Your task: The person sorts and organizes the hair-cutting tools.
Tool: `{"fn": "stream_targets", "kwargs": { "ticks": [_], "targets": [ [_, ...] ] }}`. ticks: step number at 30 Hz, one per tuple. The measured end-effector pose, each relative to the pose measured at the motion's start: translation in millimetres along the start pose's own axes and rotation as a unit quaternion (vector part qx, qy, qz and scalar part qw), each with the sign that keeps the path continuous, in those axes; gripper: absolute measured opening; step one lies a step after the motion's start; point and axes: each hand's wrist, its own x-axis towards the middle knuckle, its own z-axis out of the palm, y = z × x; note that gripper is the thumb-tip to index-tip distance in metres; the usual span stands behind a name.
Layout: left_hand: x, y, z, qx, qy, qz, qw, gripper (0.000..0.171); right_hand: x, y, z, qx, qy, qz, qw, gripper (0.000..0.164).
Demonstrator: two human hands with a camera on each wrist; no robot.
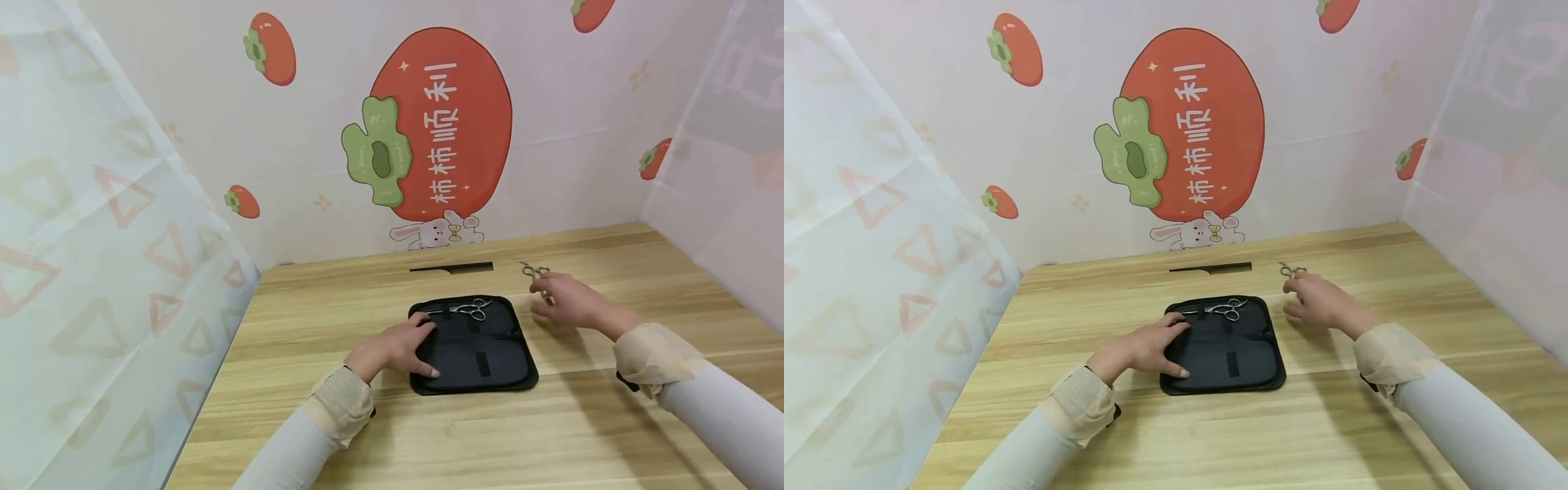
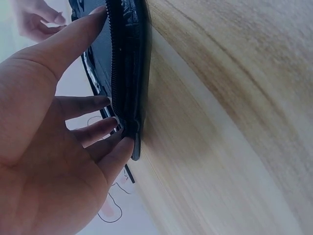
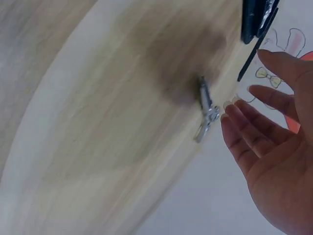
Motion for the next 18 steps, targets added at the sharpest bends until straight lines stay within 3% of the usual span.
{"fn": "stream_targets", "kwargs": {
  "ticks": [5,8,11,18],
  "targets": [
    [0.3,0.2,0.5,-0.004,-0.001,-0.002,1.0000,0.092,-6,10,-1,-0.009,-0.002,0.057,0.998,0.034],
    [0.4,0.5,0.3,-0.005,-0.002,-0.003,1.0000,0.092,-5,14,0,-0.011,-0.004,0.076,0.997,0.024],
    [0.0,0.9,-0.4,-0.007,-0.004,-0.004,1.0000,0.092,-4,16,3,-0.012,-0.004,0.083,0.996,0.014],
    [-0.6,1.2,-0.4,-0.007,-0.001,-0.002,1.0000,0.092,-1,19,9,-0.016,-0.007,0.087,0.996,0.014]
  ]
}}
